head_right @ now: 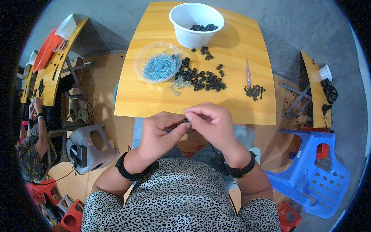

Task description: Assembling small black plastic components by hand.

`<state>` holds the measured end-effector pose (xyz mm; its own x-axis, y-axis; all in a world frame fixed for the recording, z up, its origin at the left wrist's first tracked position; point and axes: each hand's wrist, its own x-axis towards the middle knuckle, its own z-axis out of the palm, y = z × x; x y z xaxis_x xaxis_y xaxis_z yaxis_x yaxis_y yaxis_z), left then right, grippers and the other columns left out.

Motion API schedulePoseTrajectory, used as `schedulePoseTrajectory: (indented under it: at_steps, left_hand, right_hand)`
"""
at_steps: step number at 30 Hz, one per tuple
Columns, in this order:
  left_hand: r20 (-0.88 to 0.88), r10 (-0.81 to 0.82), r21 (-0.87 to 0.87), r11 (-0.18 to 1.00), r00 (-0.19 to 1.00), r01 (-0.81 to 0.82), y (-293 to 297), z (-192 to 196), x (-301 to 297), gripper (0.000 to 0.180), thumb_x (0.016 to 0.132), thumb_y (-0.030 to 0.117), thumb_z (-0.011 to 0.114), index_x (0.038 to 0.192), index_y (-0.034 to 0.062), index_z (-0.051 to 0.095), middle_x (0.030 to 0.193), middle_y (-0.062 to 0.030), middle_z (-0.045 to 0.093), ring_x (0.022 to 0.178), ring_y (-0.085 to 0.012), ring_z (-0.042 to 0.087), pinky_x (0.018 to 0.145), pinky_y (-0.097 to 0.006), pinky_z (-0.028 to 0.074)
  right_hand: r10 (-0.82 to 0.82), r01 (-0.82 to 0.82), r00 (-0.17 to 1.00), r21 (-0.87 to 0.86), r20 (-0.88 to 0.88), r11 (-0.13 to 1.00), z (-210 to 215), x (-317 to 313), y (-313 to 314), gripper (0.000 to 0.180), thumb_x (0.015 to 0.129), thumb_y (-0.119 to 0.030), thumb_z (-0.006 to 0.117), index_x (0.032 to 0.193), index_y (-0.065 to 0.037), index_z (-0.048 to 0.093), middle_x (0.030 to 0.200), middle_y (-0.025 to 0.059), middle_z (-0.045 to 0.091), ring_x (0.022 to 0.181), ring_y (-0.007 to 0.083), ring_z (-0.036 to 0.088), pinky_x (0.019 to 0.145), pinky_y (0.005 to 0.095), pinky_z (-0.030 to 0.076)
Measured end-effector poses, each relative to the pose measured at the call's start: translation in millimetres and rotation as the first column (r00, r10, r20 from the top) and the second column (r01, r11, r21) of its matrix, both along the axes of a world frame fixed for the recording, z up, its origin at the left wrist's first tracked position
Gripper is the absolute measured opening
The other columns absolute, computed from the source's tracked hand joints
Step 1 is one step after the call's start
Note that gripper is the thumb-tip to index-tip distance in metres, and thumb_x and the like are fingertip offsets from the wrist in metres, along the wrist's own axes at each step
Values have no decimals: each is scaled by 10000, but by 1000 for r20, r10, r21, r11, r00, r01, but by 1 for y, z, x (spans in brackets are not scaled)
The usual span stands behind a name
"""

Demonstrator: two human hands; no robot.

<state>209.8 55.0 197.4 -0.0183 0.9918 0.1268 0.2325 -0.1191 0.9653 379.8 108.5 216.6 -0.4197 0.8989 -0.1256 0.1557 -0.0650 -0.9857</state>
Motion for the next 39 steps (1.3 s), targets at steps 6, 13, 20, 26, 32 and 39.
schedulePoseTrajectory:
  at_steps: [6, 13, 20, 26, 32, 39]
  left_hand:
    - [71, -33, 3, 999, 997, 33, 3, -5, -1, 117, 836, 63, 721, 935, 3, 733, 783, -115, 706, 688, -169, 655, 636, -279, 506]
    - [89, -76, 3, 997, 993, 76, 2, -7, -2, 116, 848, 53, 710, 949, 2, 736, 778, -107, 706, 685, -149, 635, 614, -273, 480]
    - [153, -69, -28, 997, 986, 74, 1, -4, -2, 159, 850, 80, 727, 989, 3, 733, 741, -86, 675, 654, -124, 585, 590, -262, 451]
    - [157, -57, -102, 992, 986, 74, 0, 2, -1, 178, 847, 97, 738, 994, -2, 725, 744, -88, 667, 666, -124, 593, 596, -263, 456]
    - [129, -35, -96, 994, 991, 47, -2, 1, -3, 187, 853, 113, 738, 1002, 1, 724, 773, -91, 675, 678, -132, 601, 610, -267, 465]
    - [162, -6, -8, 1000, 987, 8, -1, 1, 0, 149, 846, 118, 729, 945, 6, 730, 670, -99, 632, 581, -156, 565, 547, -284, 446]
  right_hand:
    - [55, -56, 998, -27, -34, 998, -2, 10, 3, 174, 899, -24, 625, 1056, 12, 690, 874, 35, 660, 711, 76, 637, 628, 204, 510]
    - [100, -101, 994, -23, -37, 995, 1, 11, 3, 169, 906, -24, 617, 1059, 23, 673, 884, 40, 664, 721, 76, 641, 633, 206, 514]
    - [80, -80, 996, -36, -27, 996, 2, 14, 2, 130, 907, -28, 623, 1025, 9, 663, 899, 16, 643, 744, 62, 618, 651, 194, 493]
    - [26, -23, 1000, 160, -18, 987, 1, 4, -5, 124, 885, -7, 639, 1005, 8, 668, 884, 34, 625, 817, 87, 612, 690, 217, 490]
    - [-20, 23, 1000, 279, -11, 960, -2, -1, -11, 120, 874, 15, 639, 991, 16, 668, 912, 68, 636, 821, 116, 622, 702, 233, 497]
    - [-85, 78, 996, 385, 2, 920, -6, -5, -16, 127, 862, 13, 654, 988, 8, 675, 911, 79, 648, 791, 137, 630, 675, 252, 501]
